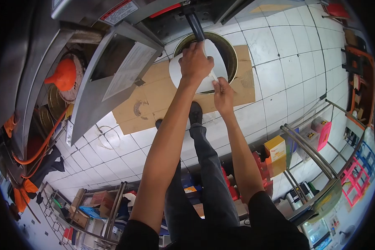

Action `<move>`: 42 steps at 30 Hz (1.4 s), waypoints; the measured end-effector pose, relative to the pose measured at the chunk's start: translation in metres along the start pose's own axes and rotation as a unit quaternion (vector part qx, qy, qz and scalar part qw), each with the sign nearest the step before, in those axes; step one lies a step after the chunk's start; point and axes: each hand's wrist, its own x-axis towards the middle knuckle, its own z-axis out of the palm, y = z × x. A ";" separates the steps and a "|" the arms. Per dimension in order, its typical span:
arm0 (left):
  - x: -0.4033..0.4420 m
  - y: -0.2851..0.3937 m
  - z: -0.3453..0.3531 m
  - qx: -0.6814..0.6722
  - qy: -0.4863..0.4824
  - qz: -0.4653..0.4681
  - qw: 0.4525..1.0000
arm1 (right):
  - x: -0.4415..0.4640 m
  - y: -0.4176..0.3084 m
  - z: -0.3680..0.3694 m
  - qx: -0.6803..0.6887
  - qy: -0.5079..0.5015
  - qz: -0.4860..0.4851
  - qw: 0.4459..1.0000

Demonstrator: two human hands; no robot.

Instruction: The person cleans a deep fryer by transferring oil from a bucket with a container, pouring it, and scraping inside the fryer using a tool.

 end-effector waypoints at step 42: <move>0.019 0.000 0.126 0.168 -0.116 -0.102 0.974 | 0.061 0.091 0.050 -0.122 -0.016 0.234 0.964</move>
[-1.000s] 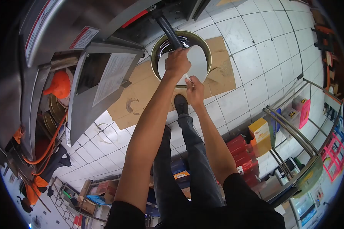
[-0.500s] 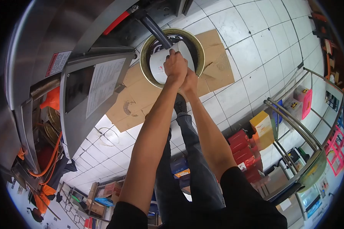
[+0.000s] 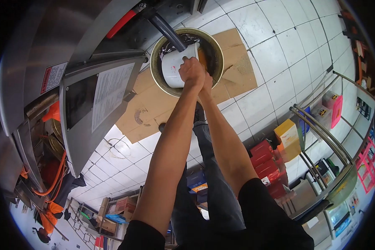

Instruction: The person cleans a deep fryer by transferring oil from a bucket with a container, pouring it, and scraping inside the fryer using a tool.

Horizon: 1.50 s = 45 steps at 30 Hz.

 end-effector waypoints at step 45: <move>-0.004 -0.116 -0.037 -0.209 -0.002 0.026 0.977 | -0.068 -0.044 0.025 -0.244 0.089 -0.346 0.901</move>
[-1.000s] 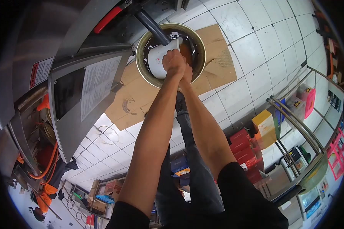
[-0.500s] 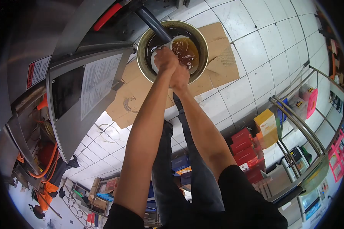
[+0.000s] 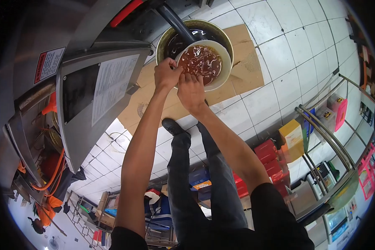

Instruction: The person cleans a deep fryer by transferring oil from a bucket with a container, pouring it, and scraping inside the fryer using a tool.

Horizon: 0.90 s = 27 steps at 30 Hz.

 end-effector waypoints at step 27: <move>-0.157 -0.031 -0.030 -0.354 0.196 -0.129 0.905 | -0.063 -0.048 -0.099 -0.044 -0.049 -0.268 0.961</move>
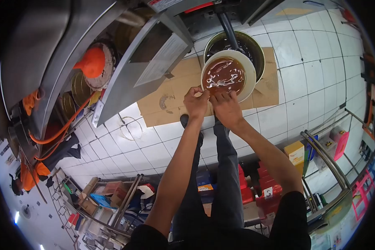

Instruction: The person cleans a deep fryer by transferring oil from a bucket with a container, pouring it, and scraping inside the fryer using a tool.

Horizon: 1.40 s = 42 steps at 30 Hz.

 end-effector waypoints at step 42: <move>-0.018 -0.010 0.002 -0.097 -0.006 -0.005 0.995 | -0.044 0.021 0.024 0.536 0.143 0.513 0.655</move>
